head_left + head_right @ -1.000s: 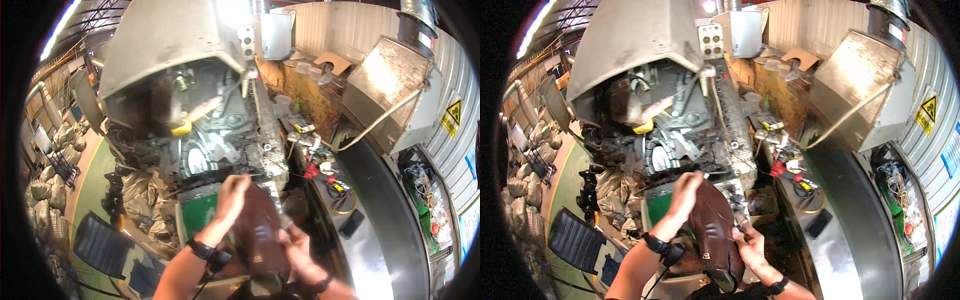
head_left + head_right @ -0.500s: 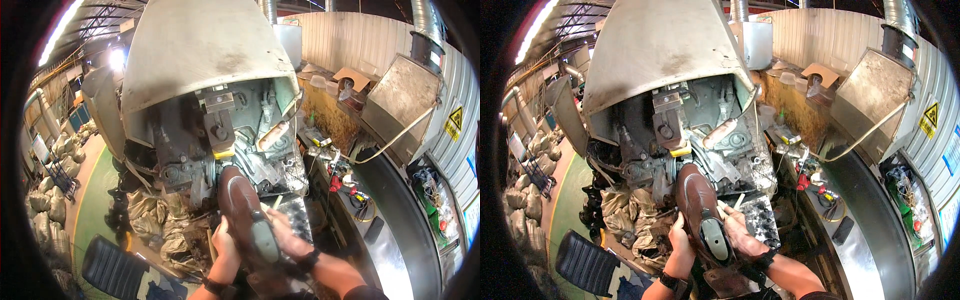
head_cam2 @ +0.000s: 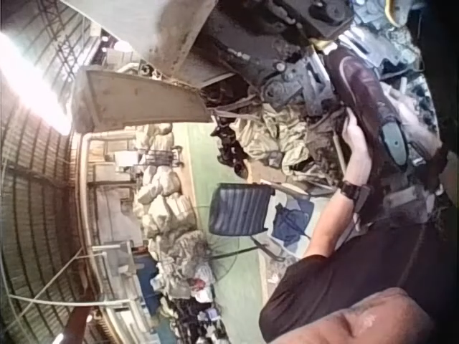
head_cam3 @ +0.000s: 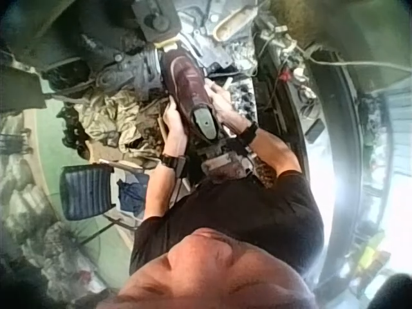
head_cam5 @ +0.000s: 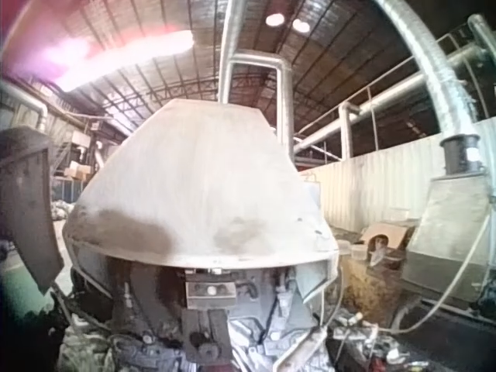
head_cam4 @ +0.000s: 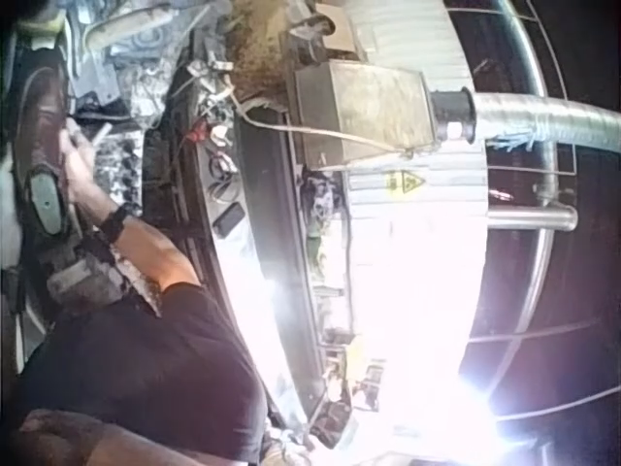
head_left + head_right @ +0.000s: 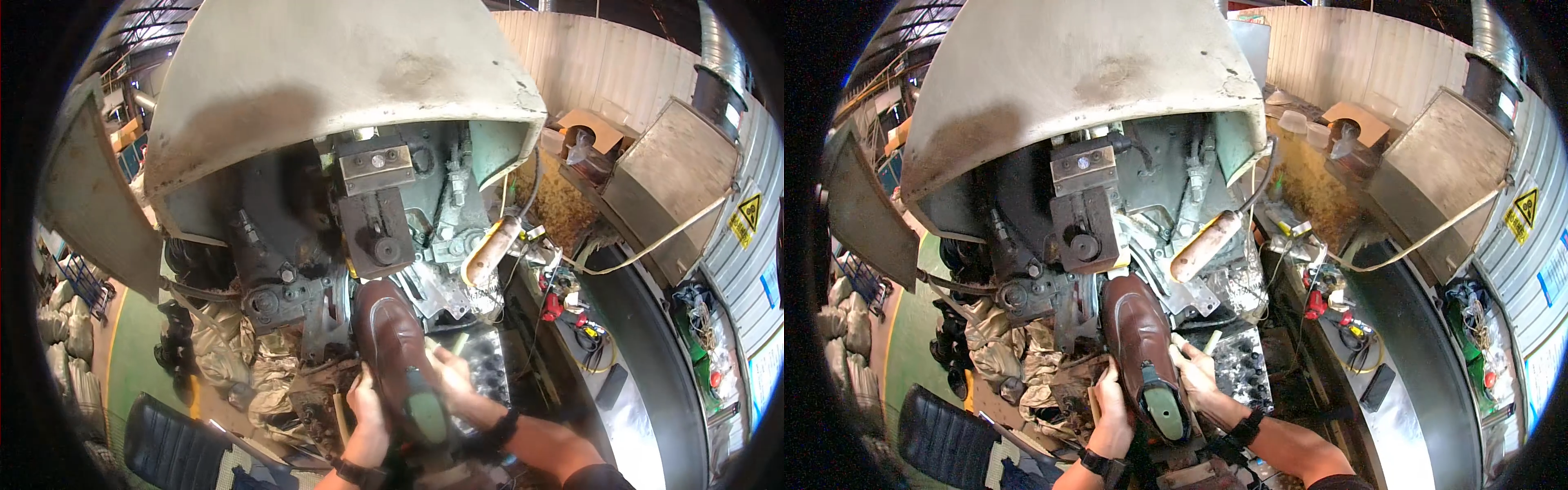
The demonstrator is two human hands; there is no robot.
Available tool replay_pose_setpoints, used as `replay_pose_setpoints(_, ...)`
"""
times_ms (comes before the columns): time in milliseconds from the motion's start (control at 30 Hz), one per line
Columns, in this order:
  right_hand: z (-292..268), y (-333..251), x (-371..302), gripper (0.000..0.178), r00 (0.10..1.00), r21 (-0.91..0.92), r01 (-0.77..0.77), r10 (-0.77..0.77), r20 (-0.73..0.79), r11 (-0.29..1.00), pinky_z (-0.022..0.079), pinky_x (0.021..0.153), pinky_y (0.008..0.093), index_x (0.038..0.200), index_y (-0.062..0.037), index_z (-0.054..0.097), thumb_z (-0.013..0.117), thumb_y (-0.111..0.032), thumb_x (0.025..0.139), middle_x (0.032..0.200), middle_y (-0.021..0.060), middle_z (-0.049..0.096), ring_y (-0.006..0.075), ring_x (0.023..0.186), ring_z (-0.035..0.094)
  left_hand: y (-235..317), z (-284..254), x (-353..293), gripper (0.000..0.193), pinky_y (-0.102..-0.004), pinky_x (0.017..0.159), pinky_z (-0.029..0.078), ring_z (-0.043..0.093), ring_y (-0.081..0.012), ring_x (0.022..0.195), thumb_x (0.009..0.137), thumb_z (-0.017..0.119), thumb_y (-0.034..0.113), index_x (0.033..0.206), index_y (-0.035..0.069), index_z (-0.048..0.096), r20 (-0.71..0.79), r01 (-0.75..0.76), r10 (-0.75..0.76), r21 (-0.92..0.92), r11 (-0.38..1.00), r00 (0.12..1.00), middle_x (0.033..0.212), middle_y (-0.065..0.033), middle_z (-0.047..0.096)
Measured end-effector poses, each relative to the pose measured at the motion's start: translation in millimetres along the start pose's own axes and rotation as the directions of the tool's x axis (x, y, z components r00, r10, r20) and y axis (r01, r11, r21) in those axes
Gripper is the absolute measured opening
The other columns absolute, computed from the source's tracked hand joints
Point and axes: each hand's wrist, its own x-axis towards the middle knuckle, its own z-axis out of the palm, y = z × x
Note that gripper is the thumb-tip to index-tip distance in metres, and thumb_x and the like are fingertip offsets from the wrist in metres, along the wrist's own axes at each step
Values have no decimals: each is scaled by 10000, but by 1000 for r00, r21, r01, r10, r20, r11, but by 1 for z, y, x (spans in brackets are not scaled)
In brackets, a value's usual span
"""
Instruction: Apply a shoe upper to a last using a lasting machine and check the alignment.
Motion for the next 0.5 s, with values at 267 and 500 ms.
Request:
replay_pose_setpoints(267, -16, 21, 34, 383, 991, 158, 102, -115, 74, 982, 600, 746, 299, 1354, -57, 495, 656, -97, 1009, 1107, 108, 708, 168, 894, 710, -36, -7, 32, 317, -281, 737, 514, 617, -127, 830, 1066, 584, 293, 1035, 2, 705, -109, -143, 133, -88, 986, 985, 973, -30, 690)
replay_pose_setpoints(500, -9, 9, 25, 537, 999, 112, 43, -45, 14, 993, 601, 797, 320, 1452, -35, 446, 690, -175, 994, 1134, 97, 683, 187, 963, 694, -44, -5, 37, 288, -248, 692, 498, 609, -117, 771, 1061, 599, 258, 1018, -1, 717, -125, -261, 251, -68, 963, 960, 915, -25, 698)
